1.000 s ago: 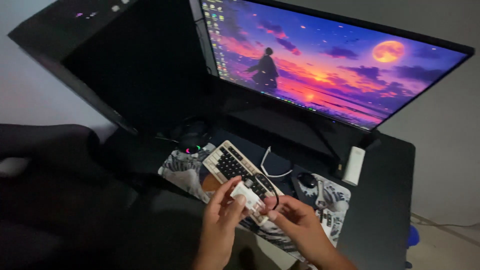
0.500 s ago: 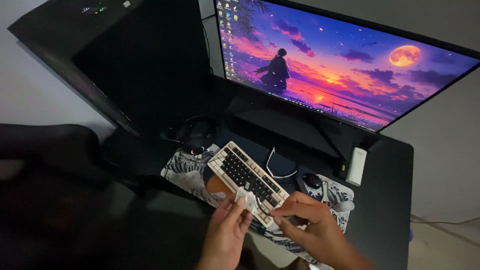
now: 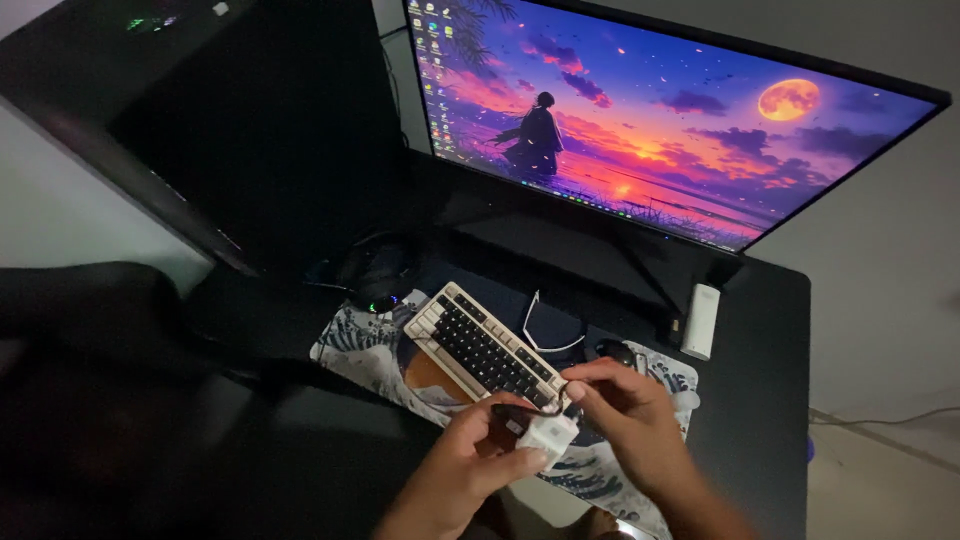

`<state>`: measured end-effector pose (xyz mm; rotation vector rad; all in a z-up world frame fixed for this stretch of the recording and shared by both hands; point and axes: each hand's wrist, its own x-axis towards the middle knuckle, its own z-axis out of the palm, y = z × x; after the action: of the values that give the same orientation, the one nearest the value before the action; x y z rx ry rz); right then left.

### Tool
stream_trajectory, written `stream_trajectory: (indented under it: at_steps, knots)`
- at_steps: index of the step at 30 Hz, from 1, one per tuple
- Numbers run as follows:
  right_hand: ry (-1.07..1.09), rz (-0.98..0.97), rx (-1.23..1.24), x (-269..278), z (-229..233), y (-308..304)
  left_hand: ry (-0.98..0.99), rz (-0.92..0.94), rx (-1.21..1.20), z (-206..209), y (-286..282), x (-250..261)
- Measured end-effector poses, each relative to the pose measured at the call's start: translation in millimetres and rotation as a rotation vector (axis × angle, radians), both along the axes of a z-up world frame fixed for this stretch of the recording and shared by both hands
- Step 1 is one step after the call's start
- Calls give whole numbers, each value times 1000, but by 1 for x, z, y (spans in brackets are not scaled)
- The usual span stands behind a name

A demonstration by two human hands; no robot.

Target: Organizing and connecting computer peripherals like a keyboard, mouse, and USB adapter on a desk.

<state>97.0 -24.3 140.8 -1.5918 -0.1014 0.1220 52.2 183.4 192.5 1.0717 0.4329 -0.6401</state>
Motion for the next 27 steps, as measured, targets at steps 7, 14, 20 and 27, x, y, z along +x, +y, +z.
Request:
stream_trajectory:
  at_steps: [7,14,20,27]
  knots:
    - [357,42,17,-29,-35,21,176,487,-125,-6,-22,16]
    - [92,275,-451,-43,-18,28,5,696,83,-37,-27,22]
    - [-92,443,-764,-21,48,17,-41,436,307,-36,-9,21]
    - [-524,446,-563,30,95,0,-1,151,224,-26,3,10]
